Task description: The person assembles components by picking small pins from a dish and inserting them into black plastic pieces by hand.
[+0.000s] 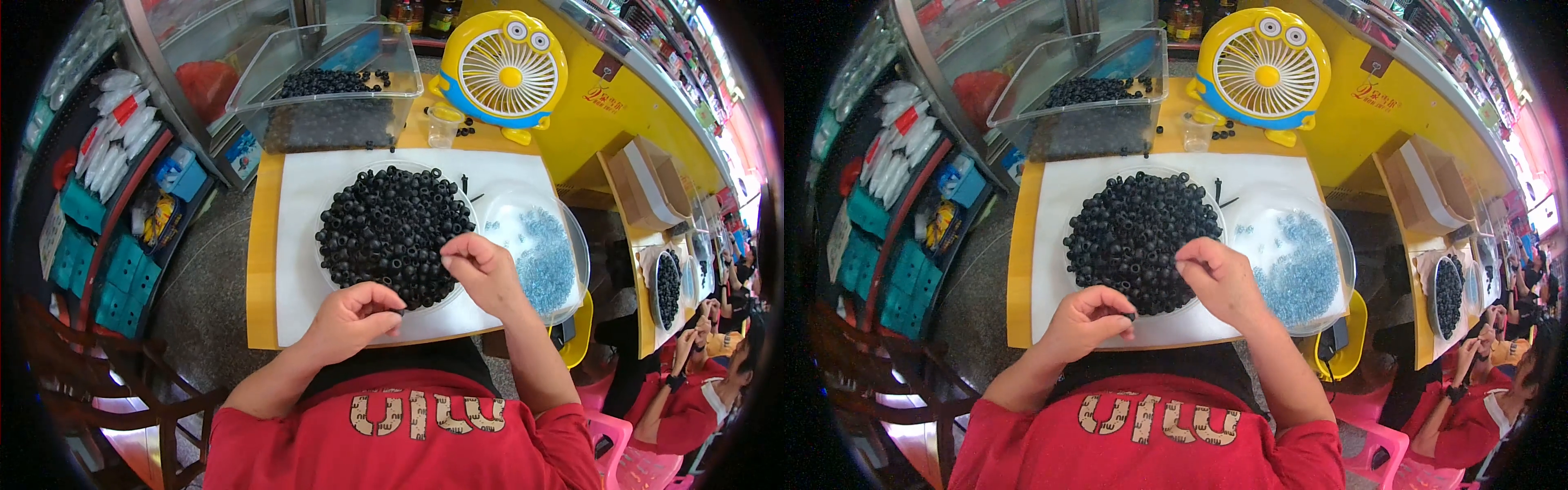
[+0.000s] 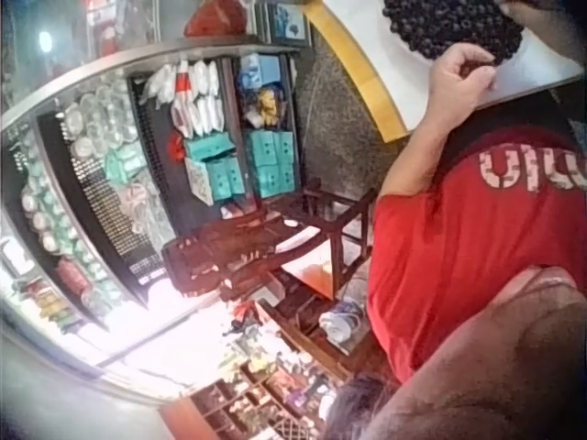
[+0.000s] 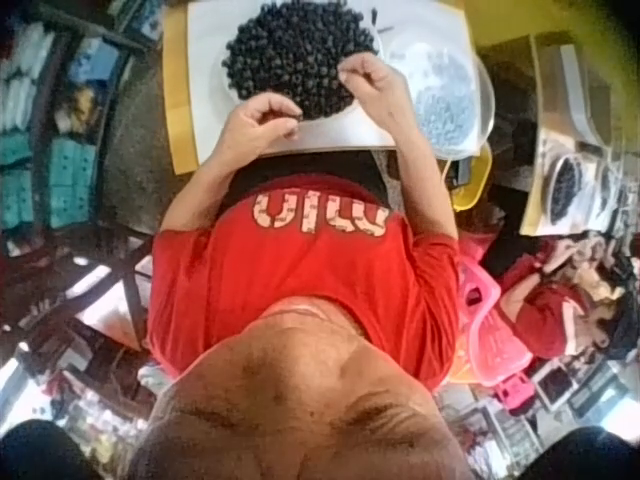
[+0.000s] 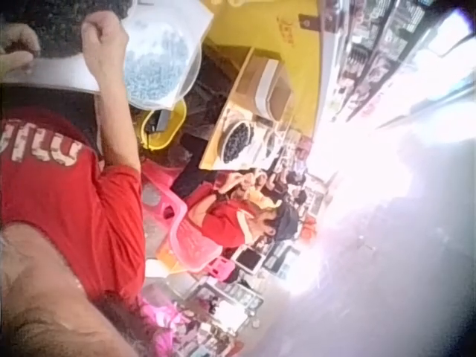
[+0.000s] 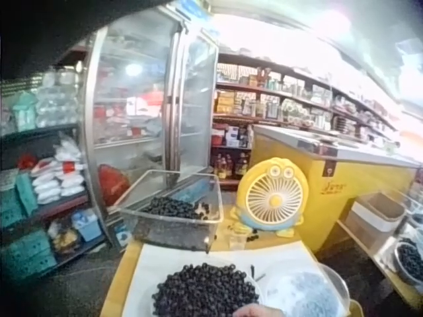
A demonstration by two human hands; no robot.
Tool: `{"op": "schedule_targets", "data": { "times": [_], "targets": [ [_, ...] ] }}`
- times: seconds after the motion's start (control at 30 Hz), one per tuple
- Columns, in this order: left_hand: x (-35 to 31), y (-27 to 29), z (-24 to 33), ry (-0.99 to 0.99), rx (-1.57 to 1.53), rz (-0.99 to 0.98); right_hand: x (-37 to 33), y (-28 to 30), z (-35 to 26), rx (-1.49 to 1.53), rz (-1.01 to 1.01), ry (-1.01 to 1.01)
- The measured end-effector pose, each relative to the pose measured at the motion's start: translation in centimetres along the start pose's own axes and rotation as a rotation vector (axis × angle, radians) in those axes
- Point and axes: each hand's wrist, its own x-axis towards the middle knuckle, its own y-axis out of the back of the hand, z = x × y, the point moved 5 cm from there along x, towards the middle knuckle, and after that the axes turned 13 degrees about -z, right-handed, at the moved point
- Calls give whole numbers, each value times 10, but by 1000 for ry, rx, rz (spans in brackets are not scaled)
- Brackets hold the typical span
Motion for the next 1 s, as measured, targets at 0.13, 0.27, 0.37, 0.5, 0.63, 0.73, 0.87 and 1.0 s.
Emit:
{"op": "schedule_targets", "data": {
  "times": [0.13, 0.27, 0.37, 0.5, 0.63, 0.73, 0.87, 1.0],
  "targets": [
    [-8, 9, 0, 7, -28, -3, 32, 5, -20, -411, 59, 257],
    [-9, 12, 1, -7, -22, -17, 61, 0, -22, -565, 43, 282],
    [-10, 14, 3, 1, 0, -42, 79, -8, -25, -647, 19, 296],
    [-9, 16, 6, -35, 40, -86, 93, -19, -26, -905, -47, 195],
    [-9, 17, 8, -36, 58, -91, 96, -22, -27, -965, -102, 174],
    [-8, 19, 10, -28, 93, -84, 95, -24, -28, -984, -214, 38],
    [-8, 15, 9, -18, 78, -86, 91, -21, -26, -933, -234, -15],
    [-7, 9, 10, -17, 97, -73, 93, -22, -24, -934, -190, 7]
  ]
}}
